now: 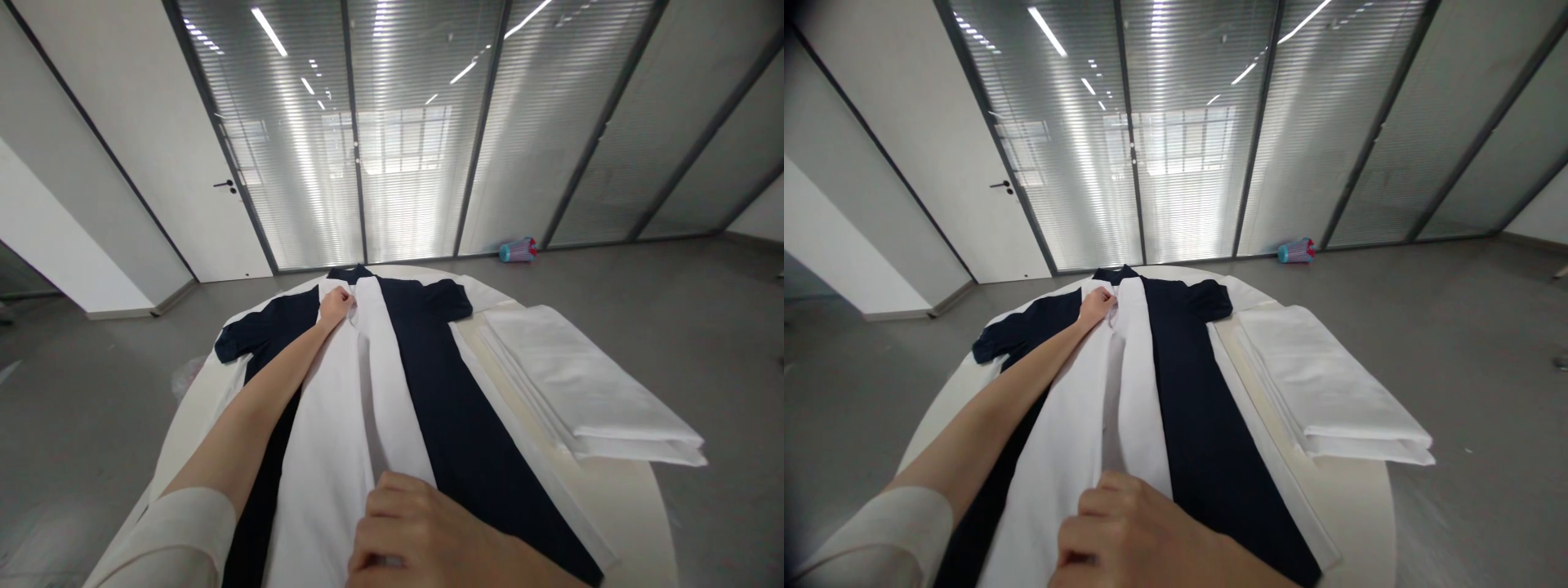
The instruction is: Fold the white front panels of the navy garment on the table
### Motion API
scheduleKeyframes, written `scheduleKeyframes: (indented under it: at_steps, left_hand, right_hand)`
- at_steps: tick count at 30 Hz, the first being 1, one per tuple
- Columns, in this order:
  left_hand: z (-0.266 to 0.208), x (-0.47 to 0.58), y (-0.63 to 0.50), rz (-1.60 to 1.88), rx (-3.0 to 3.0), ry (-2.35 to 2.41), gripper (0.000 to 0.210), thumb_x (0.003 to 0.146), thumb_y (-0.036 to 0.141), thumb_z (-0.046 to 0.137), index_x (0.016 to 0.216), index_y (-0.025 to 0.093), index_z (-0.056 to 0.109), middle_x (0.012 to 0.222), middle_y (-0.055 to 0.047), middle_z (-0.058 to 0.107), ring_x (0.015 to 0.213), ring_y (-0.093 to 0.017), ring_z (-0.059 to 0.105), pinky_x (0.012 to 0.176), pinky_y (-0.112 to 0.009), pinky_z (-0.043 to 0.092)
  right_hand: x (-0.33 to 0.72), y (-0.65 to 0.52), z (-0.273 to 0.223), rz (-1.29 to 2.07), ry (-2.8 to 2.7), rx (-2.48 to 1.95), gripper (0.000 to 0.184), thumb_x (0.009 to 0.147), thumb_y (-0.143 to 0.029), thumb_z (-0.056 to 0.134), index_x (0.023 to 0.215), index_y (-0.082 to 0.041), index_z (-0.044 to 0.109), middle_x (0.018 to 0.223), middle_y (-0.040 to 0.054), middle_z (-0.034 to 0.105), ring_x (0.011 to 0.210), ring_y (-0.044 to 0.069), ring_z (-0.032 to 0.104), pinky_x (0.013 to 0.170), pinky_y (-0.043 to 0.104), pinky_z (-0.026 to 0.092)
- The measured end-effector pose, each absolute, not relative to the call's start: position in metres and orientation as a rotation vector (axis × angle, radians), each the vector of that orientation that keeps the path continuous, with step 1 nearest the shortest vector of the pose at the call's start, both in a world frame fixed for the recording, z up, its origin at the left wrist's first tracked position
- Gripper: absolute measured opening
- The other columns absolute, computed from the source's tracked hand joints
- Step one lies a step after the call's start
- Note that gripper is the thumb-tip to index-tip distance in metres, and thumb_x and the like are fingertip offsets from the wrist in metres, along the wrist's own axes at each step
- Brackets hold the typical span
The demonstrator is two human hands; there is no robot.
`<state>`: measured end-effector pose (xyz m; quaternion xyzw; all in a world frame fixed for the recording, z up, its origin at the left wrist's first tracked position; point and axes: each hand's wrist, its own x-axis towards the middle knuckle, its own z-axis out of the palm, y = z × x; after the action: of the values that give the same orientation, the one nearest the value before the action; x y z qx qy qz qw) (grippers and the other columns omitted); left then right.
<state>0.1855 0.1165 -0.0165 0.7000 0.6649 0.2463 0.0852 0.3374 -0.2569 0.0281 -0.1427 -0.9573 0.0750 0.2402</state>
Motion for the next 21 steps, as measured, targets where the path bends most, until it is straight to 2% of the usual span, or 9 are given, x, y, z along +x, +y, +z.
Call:
scheduleKeyframes:
  at_steps: [4, 8, 14, 21]
  left_hand:
    - [-0.014, 0.184, 0.125, 0.723, 2.068, 2.036, 0.028, 0.085, 0.044, 0.063, 0.101, 0.022, 0.065, 0.11, -0.01, 0.072, 0.107, -0.027, 0.066, 0.082, -0.032, 0.049]
    - [-0.004, 0.185, 0.133, 0.695, 2.053, 2.097, 0.023, 0.079, 0.034, 0.068, 0.097, 0.02, 0.067, 0.109, -0.013, 0.072, 0.105, -0.03, 0.067, 0.08, -0.034, 0.051]
    - [0.0, 0.193, 0.133, 0.698, 2.117, 2.126, 0.021, 0.077, 0.022, 0.066, 0.098, 0.02, 0.069, 0.108, -0.013, 0.072, 0.108, -0.031, 0.066, 0.084, -0.035, 0.051]
    - [-0.004, 0.191, 0.14, 0.666, 2.091, 2.179, 0.034, 0.081, 0.029, 0.064, 0.113, 0.018, 0.064, 0.114, -0.016, 0.069, 0.108, -0.033, 0.066, 0.082, -0.037, 0.053]
  right_hand:
    - [0.335, -0.256, 0.018, 0.221, -2.646, -0.37, 0.013, 0.099, -0.024, 0.057, 0.088, -0.021, 0.062, 0.085, -0.0011, 0.065, 0.08, 0.012, 0.054, 0.076, 0.027, 0.039]
    - [0.334, -0.254, 0.014, 0.261, -2.645, -0.38, 0.01, 0.1, -0.023, 0.056, 0.093, -0.022, 0.063, 0.086, -0.0025, 0.065, 0.079, 0.01, 0.054, 0.076, 0.026, 0.039]
    - [0.333, -0.252, 0.006, 0.256, -2.53, -0.371, 0.013, 0.103, -0.024, 0.05, 0.101, -0.024, 0.063, 0.084, -0.004, 0.064, 0.076, 0.011, 0.052, 0.075, 0.026, 0.037]
    - [0.327, -0.248, 0.0, 0.258, -2.555, -0.394, 0.022, 0.105, -0.03, 0.045, 0.091, -0.021, 0.06, 0.076, -0.0042, 0.062, 0.071, 0.011, 0.05, 0.07, 0.026, 0.037]
